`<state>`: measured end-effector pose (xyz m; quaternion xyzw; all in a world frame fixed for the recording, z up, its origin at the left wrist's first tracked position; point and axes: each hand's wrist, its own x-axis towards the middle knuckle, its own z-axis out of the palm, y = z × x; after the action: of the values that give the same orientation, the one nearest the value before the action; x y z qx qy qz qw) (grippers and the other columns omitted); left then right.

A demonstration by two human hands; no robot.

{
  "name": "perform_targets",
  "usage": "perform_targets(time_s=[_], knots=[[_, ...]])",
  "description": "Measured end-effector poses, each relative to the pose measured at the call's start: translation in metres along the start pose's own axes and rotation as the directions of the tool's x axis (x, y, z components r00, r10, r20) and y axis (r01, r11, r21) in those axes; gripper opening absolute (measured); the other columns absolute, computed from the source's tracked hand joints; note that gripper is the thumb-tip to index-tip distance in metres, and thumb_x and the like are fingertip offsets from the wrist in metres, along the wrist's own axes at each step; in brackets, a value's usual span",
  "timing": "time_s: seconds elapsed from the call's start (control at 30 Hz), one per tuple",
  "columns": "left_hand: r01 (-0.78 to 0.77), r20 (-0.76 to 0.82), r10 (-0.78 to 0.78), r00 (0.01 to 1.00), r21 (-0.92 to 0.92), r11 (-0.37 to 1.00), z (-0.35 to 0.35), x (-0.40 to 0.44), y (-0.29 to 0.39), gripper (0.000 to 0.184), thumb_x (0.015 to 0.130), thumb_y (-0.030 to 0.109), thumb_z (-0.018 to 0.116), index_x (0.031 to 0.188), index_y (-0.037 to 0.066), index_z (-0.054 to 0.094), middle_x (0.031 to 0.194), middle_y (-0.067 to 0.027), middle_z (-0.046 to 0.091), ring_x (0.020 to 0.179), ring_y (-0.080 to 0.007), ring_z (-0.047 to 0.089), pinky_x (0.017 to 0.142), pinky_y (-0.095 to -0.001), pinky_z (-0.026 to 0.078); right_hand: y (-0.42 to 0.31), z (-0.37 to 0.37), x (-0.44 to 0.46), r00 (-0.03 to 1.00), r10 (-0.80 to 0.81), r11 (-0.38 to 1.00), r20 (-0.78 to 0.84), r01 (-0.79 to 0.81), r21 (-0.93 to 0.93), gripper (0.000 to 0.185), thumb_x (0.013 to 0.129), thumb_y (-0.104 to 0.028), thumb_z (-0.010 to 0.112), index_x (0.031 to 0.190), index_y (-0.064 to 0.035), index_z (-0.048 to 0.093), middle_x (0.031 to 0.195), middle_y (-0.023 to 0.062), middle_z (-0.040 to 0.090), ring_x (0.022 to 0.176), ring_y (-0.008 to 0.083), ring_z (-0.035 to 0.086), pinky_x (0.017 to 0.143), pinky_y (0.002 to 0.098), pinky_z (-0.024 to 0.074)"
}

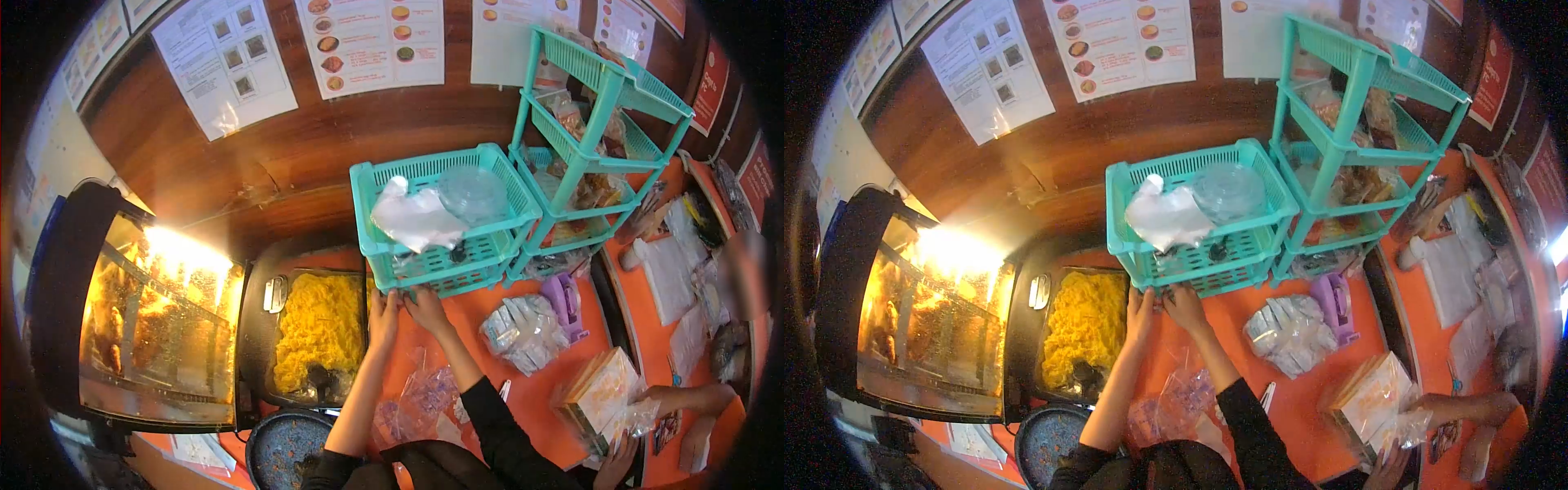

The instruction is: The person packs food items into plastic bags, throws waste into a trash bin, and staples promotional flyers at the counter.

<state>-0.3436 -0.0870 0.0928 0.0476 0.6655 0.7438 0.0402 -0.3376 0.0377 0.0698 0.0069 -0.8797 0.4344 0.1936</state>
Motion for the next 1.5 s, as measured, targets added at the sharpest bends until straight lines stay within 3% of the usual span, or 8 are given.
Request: perform_targets(time_s=[0.23, 0.4, 0.6, 0.8, 0.9, 1.1, 1.33, 1.5], knots=[[0.128, 0.071, -0.123, 0.990, -0.072, 0.989, 0.010, -0.032, 0.026, 0.072, 0.091, 0.022, 0.056, 0.142, 0.013, 0.005, 0.113, -0.0092, 0.051, 0.096, -0.0177, 0.055, 0.079, -0.0311, 0.045, -0.047, -0.099, -0.110, 0.964, 0.176, 0.964, -0.197, -0.210, -0.166, 0.034, 0.078, -0.003, 0.058, 0.112, -0.0052, 0.059, 0.116, 0.0200, 0.056, 0.110, 0.0371, 0.053, 0.089, 0.0429, 0.0441], [-0.107, 0.206, 0.089, 0.974, 0.080, 0.991, 0.008, -0.092, -0.026, 0.051, 0.084, 0.012, 0.059, 0.128, 0.005, 0.035, 0.113, -0.0163, 0.048, 0.103, -0.0281, 0.050, 0.082, -0.0374, 0.044, -0.043, -0.170, -0.153, 0.850, 0.141, 0.947, -0.508, -0.266, -0.182, 0.031, 0.078, 0.003, 0.055, 0.108, -0.0028, 0.061, 0.108, 0.0145, 0.061, 0.109, 0.0319, 0.055, 0.086, 0.0380, 0.0461], [-0.426, 0.336, 0.302, 0.892, 0.403, 0.810, -0.006, -0.179, -0.026, 0.034, 0.074, 0.012, 0.064, 0.103, -0.003, 0.056, 0.107, -0.0231, 0.047, 0.101, -0.0397, 0.047, 0.089, -0.0457, 0.039, -0.020, -0.236, -0.200, 0.832, 0.554, 0.829, 0.037, -0.546, -0.122, 0.043, 0.076, 0.000, 0.058, 0.118, -0.0049, 0.056, 0.117, 0.0171, 0.059, 0.107, 0.0344, 0.056, 0.087, 0.0387, 0.0454], [-0.335, 0.352, 0.197, 0.915, 0.393, 0.856, -0.029, -0.216, -0.008, 0.030, 0.076, 0.011, 0.062, 0.103, 0.001, 0.059, 0.103, -0.0224, 0.049, 0.100, -0.0371, 0.048, 0.088, -0.0434, 0.040, 0.025, -0.220, -0.175, 0.882, -0.240, 0.508, -0.405, -0.241, -0.827, 0.039, 0.074, -0.017, 0.066, 0.112, -0.0082, 0.059, 0.101, 0.0125, 0.063, 0.086, 0.0351, 0.062, 0.073, 0.0452, 0.0500], [-0.334, 0.352, 0.188, 0.917, 0.419, 0.844, -0.032, -0.216, 0.001, 0.027, 0.077, 0.009, 0.061, 0.103, 0.001, 0.060, 0.103, -0.0221, 0.049, 0.098, -0.0360, 0.050, 0.087, -0.0413, 0.041, 0.043, -0.214, -0.150, 0.871, 0.231, 0.506, -0.433, -0.487, -0.712, 0.036, 0.078, -0.019, 0.062, 0.113, -0.0084, 0.056, 0.104, 0.0133, 0.060, 0.085, 0.0361, 0.060, 0.068, 0.0480, 0.0493], [-0.455, 0.434, 0.260, 0.863, 0.442, 0.773, -0.026, -0.162, 0.013, 0.026, 0.081, 0.013, 0.061, 0.105, 0.002, 0.059, 0.104, -0.0213, 0.050, 0.095, -0.0339, 0.053, 0.083, -0.0399, 0.043, -0.014, -0.217, -0.124, 0.789, -0.078, 0.788, -0.610, -0.326, -0.522, 0.028, 0.081, -0.013, 0.057, 0.106, -0.0023, 0.058, 0.099, 0.0177, 0.060, 0.082, 0.0367, 0.060, 0.067, 0.0481, 0.0468], [0.118, 0.368, -0.049, 0.929, -0.165, 0.979, 0.073, -0.077, 0.034, 0.082, 0.088, 0.030, 0.063, 0.145, 0.010, 0.008, 0.136, -0.0165, 0.033, 0.121, -0.0285, 0.041, 0.099, -0.0390, 0.037, -0.039, -0.152, -0.092, 0.735, 0.388, 0.921, -0.556, -0.329, 0.207, 0.027, 0.083, -0.019, 0.059, 0.103, -0.0004, 0.061, 0.104, 0.0230, 0.059, 0.096, 0.0387, 0.056, 0.083, 0.0460, 0.0437], [-0.083, 0.171, 0.112, 0.979, -0.167, 0.982, 0.088, -0.061, -0.021, 0.076, 0.092, 0.023, 0.055, 0.146, 0.006, 0.004, 0.147, -0.0179, 0.019, 0.136, -0.0280, 0.019, 0.110, -0.0359, 0.021, -0.003, -0.138, -0.105, 0.907, 0.016, 0.882, -0.420, -0.211, -0.422, 0.041, 0.082, -0.035, 0.064, 0.107, -0.0024, 0.062, 0.121, 0.0253, 0.050, 0.119, 0.0414, 0.041, 0.095, 0.0512, 0.0351]])
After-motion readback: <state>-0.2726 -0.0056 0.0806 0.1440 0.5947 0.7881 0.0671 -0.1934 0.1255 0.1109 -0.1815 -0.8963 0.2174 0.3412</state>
